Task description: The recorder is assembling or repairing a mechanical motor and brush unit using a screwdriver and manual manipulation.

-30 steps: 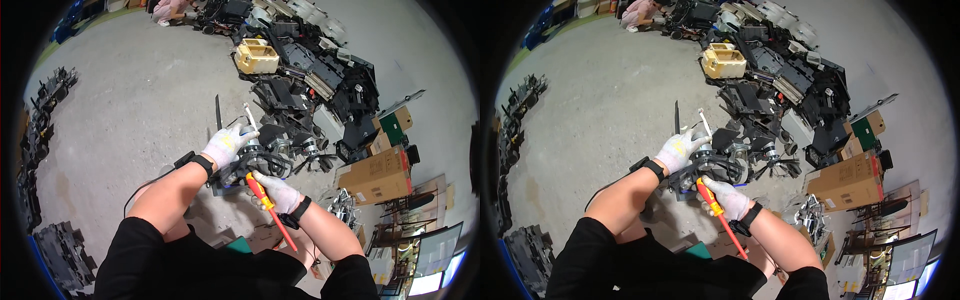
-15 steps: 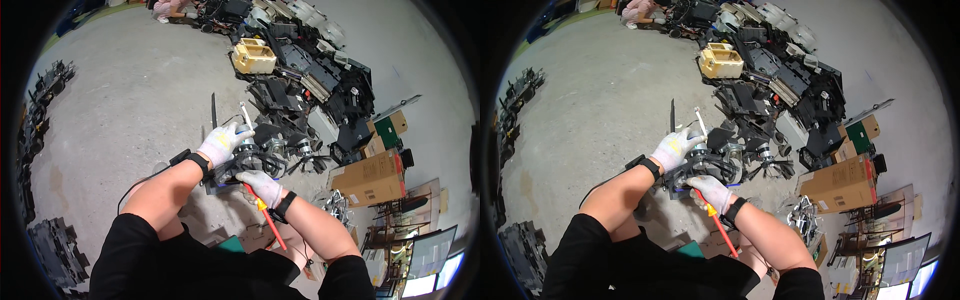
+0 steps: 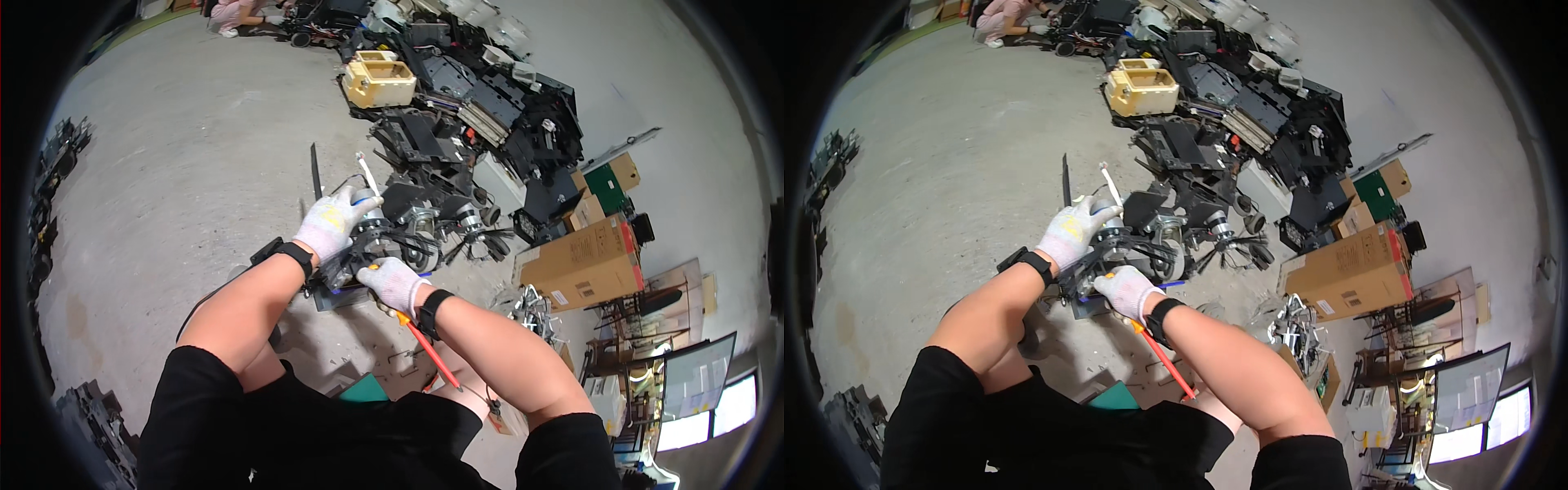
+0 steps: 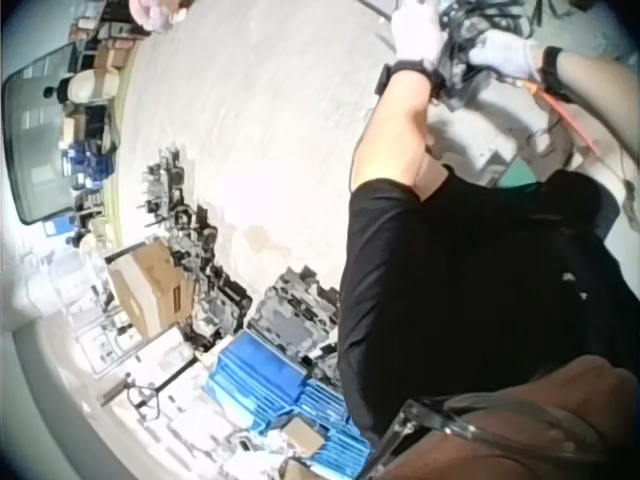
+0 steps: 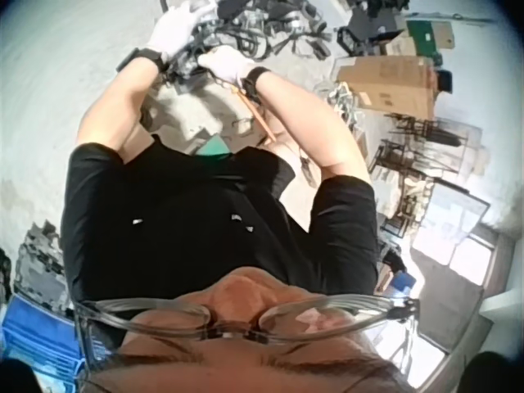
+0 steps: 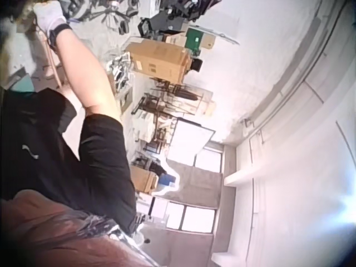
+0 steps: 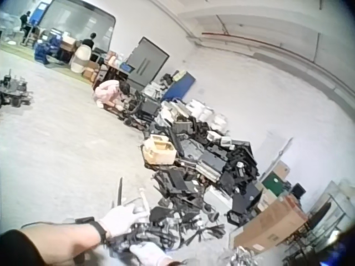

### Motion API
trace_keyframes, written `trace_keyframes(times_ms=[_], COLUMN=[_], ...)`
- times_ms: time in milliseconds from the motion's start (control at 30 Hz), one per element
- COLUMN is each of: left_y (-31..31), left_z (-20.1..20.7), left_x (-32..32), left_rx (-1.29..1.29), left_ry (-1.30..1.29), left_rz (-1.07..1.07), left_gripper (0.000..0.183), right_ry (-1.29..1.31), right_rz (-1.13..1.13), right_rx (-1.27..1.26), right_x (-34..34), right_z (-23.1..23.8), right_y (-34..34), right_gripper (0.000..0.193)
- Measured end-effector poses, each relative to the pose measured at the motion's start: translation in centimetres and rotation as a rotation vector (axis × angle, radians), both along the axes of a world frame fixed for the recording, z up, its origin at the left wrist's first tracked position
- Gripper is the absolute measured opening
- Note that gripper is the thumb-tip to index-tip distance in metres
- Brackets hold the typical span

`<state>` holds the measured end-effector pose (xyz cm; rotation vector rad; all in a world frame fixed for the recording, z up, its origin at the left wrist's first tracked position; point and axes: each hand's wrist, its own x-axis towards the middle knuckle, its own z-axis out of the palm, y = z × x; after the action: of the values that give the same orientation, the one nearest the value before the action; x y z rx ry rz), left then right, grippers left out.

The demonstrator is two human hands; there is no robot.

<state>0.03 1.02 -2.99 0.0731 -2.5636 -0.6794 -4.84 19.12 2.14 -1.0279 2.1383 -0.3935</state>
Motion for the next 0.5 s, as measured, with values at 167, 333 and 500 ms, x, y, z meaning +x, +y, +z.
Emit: trace_keyframes(times_ms=[167, 333, 500], left_y=[0.1, -0.9, -0.4], left_z=[-0.1, 0.2, -0.4], left_x=[-0.8, -0.1, -0.6], left_rx=[-0.108, -0.019, -0.093], left_ry=[-0.001, -0.069, 0.034], left_rz=[0.058, 0.056, 0.014], left_gripper=[0.071, 0.076, 0.076], right_ry=[0.443, 0.507, -0.230], right_rz=[0.020, -0.070, -0.430], right_rx=[0.157, 0.085, -0.217], right_x=[0.3, 1.4, 1.7], right_z=[-1.6, -0.7, -0.8], right_y=[-0.5, -0.4, 2.1], right_gripper=[0.024, 0.042, 0.048])
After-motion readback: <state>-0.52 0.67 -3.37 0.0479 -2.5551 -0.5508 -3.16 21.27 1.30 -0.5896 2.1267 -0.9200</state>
